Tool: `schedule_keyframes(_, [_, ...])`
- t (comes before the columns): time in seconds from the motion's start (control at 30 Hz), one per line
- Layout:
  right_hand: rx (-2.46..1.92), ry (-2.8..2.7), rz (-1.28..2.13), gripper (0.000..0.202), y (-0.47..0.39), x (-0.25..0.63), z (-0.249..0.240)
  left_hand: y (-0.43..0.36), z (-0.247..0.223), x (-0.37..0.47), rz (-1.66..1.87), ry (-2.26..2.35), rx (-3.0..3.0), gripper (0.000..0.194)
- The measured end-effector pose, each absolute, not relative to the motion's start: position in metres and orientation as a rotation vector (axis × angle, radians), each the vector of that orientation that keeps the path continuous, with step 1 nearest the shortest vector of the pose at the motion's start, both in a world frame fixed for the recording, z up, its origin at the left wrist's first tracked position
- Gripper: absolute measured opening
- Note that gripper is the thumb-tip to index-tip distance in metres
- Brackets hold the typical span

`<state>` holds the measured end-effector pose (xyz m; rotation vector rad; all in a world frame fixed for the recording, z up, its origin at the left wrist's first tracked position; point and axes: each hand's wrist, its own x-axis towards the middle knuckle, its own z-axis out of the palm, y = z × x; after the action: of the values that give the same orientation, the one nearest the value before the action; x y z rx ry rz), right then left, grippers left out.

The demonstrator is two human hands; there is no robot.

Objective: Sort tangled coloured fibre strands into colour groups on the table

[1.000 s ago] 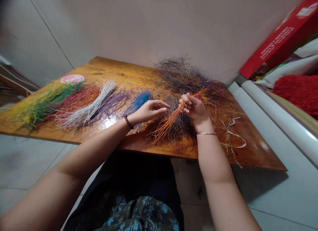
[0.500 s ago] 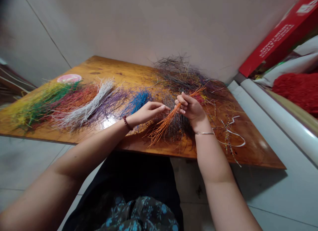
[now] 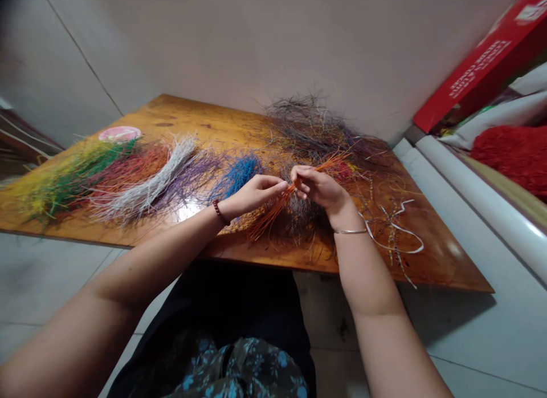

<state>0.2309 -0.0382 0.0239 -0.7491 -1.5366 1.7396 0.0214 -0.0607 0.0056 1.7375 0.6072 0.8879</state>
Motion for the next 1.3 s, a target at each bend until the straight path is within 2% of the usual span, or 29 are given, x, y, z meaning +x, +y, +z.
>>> schedule_keyframes(0.17, [-0.832,-1.515,1.751,0.015,-0.040,0.226,0.026,-0.057,0.001,0.021,0.920,0.651,1.762,0.051])
schedule_keyframes(0.37, [-0.863,-1.495,1.780,0.022,-0.042,0.223,0.027,-0.052,-0.006,0.023,0.962,0.713,1.816,0.048])
schedule_keyframes(0.7, [-0.838,-1.451,1.739,0.039,-0.041,0.232,0.029,-0.043,-0.004,0.015,1.242,0.690,1.810,0.036])
schedule_keyframes(1.3, [-0.888,-1.350,1.730,0.038,-0.040,0.234,0.031,-0.040,-0.002,0.012,1.456,0.846,1.572,0.038])
